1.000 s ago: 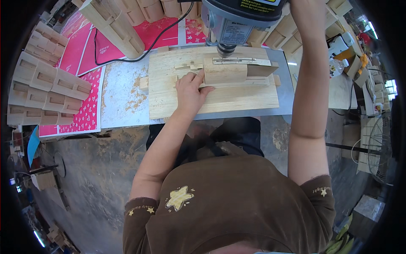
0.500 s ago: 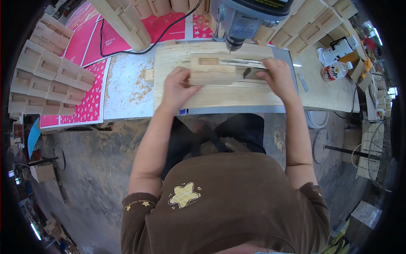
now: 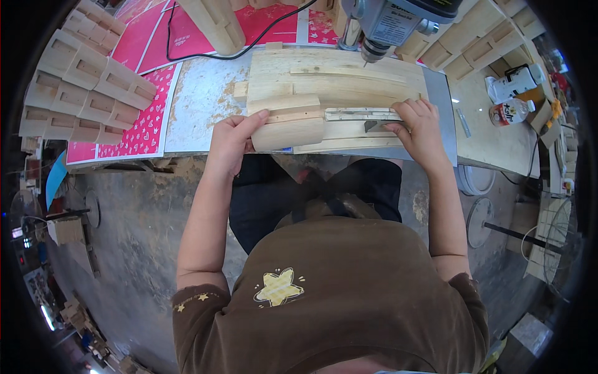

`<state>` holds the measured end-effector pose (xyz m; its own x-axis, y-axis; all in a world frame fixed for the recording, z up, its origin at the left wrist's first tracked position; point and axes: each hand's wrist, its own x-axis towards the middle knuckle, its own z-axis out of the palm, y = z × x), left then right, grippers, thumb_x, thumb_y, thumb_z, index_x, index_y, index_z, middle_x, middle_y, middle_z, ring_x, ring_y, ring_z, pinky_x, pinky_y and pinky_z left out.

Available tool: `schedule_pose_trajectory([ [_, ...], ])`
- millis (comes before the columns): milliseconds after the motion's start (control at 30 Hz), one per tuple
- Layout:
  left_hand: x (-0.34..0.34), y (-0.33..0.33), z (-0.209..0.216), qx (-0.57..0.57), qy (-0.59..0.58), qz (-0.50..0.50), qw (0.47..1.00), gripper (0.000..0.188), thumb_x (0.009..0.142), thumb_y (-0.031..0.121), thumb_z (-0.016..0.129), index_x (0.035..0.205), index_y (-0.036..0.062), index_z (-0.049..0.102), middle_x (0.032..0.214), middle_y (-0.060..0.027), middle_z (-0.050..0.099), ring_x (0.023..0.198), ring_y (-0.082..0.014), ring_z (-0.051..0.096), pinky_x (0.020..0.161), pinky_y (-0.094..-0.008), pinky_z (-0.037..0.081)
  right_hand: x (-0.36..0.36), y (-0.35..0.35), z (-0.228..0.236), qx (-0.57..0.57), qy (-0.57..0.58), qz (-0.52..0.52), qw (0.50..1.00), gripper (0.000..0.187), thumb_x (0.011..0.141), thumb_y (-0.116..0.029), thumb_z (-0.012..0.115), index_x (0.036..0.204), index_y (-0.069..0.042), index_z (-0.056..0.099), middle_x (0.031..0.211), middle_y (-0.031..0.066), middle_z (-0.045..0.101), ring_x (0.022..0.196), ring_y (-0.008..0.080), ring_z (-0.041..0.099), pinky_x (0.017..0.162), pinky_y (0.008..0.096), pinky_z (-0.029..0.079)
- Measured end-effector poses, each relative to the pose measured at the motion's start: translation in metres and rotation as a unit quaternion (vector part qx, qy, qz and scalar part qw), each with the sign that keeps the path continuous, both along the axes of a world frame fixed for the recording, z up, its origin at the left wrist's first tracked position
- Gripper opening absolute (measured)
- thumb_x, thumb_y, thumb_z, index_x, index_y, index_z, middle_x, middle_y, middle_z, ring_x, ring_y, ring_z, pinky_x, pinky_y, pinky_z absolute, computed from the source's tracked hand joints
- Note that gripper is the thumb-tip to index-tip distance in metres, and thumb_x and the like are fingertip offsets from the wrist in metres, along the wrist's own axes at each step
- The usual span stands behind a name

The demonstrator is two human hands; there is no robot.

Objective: Drilling holes into wooden cylindrical blocks using a drill press in a woodworking facility.

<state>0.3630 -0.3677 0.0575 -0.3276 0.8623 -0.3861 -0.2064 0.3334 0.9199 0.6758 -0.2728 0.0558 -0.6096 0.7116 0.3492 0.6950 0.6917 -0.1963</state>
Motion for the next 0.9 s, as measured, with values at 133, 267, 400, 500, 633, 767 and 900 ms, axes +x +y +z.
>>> schedule_pose_trajectory([
  [133, -0.02, -0.002, -0.005, 0.059, 0.013, 0.019, 0.998, 0.025, 0.075, 0.021, 0.076, 0.075, 0.0, 0.063, 0.065, -0.0015, 0.059, 0.053, -0.0048, 0.05, 0.049, -0.0188, 0.038, 0.004, -0.004, 0.004, -0.02, 0.008, -0.015, 1.0, 0.032, 0.069, -0.019, 0.071, 0.096, -0.006, 0.059, 0.088, 0.0083, 0.058, 0.092, 0.029, 0.054, 0.092, 0.0433, 0.036],
  [267, -0.045, -0.005, 0.038, 0.137, 0.159, 0.022, 0.978, 0.025, 0.066, 0.011, 0.082, 0.077, 0.0008, 0.062, 0.067, 0.0031, 0.053, 0.06, -0.0036, 0.046, 0.056, -0.0186, 0.039, 0.017, -0.005, 0.001, -0.015, 0.03, -0.017, 0.999, 0.032, 0.069, -0.019, 0.071, 0.096, -0.006, 0.06, 0.086, 0.0086, 0.057, 0.089, 0.0294, 0.054, 0.091, 0.043, 0.036],
  [400, -0.098, -0.001, 0.057, 0.109, 0.498, 0.024, 0.86, 0.032, 0.062, 0.01, 0.082, 0.086, -0.0015, 0.063, 0.08, 0.001, 0.051, 0.075, -0.0109, 0.05, 0.068, -0.0252, 0.042, 0.018, -0.005, -0.002, -0.022, 0.049, -0.05, 0.997, 0.031, 0.069, -0.017, 0.071, 0.097, -0.006, 0.062, 0.086, 0.0096, 0.058, 0.088, 0.0303, 0.054, 0.09, 0.0429, 0.037],
  [500, -0.115, 0.001, 0.071, 0.062, 0.687, 0.054, 0.722, 0.035, 0.056, 0.012, 0.082, 0.079, -0.0017, 0.059, 0.103, -0.0106, 0.05, 0.101, -0.0281, 0.049, 0.085, -0.0374, 0.044, 0.018, -0.006, -0.001, -0.016, 0.055, -0.062, 0.996, 0.031, 0.069, -0.016, 0.071, 0.097, -0.005, 0.062, 0.087, 0.0104, 0.058, 0.088, 0.0309, 0.054, 0.09, 0.0427, 0.037],
  [633, -0.145, 0.004, 0.079, 0.059, 0.63, 0.104, 0.768, 0.04, 0.055, 0.013, 0.082, 0.083, -0.0012, 0.057, 0.115, -0.0154, 0.046, 0.106, -0.0302, 0.05, 0.09, -0.036, 0.045, 0.027, -0.008, -0.008, 0.029, 0.055, -0.074, 0.995, 0.033, 0.07, -0.017, 0.071, 0.099, -0.005, 0.062, 0.088, 0.0115, 0.058, 0.089, 0.0312, 0.053, 0.089, 0.0423, 0.038],
  [767, -0.191, -0.011, 0.071, 0.027, 0.604, 0.144, 0.783, 0.04, 0.054, 0.013, 0.082, 0.081, -0.0018, 0.057, 0.114, -0.0166, 0.046, 0.104, -0.0301, 0.052, 0.088, -0.0357, 0.047, 0.026, -0.006, -0.007, 0.009, 0.054, -0.061, 0.997, 0.034, 0.07, -0.01, 0.068, 0.101, -0.001, 0.06, 0.088, 0.0148, 0.057, 0.086, 0.0332, 0.053, 0.078, 0.0396, 0.04],
  [900, -0.236, -0.022, 0.05, -0.063, 0.585, 0.174, 0.789, 0.04, 0.052, 0.012, 0.082, 0.081, -0.0025, 0.059, 0.115, -0.0183, 0.047, 0.103, -0.031, 0.053, 0.087, -0.0353, 0.048, 0.022, -0.005, -0.006, 0.01, 0.055, -0.064, 0.996, 0.034, 0.07, -0.009, 0.068, 0.102, -0.001, 0.06, 0.088, 0.0147, 0.057, 0.086, 0.0333, 0.053, 0.078, 0.0396, 0.04],
])
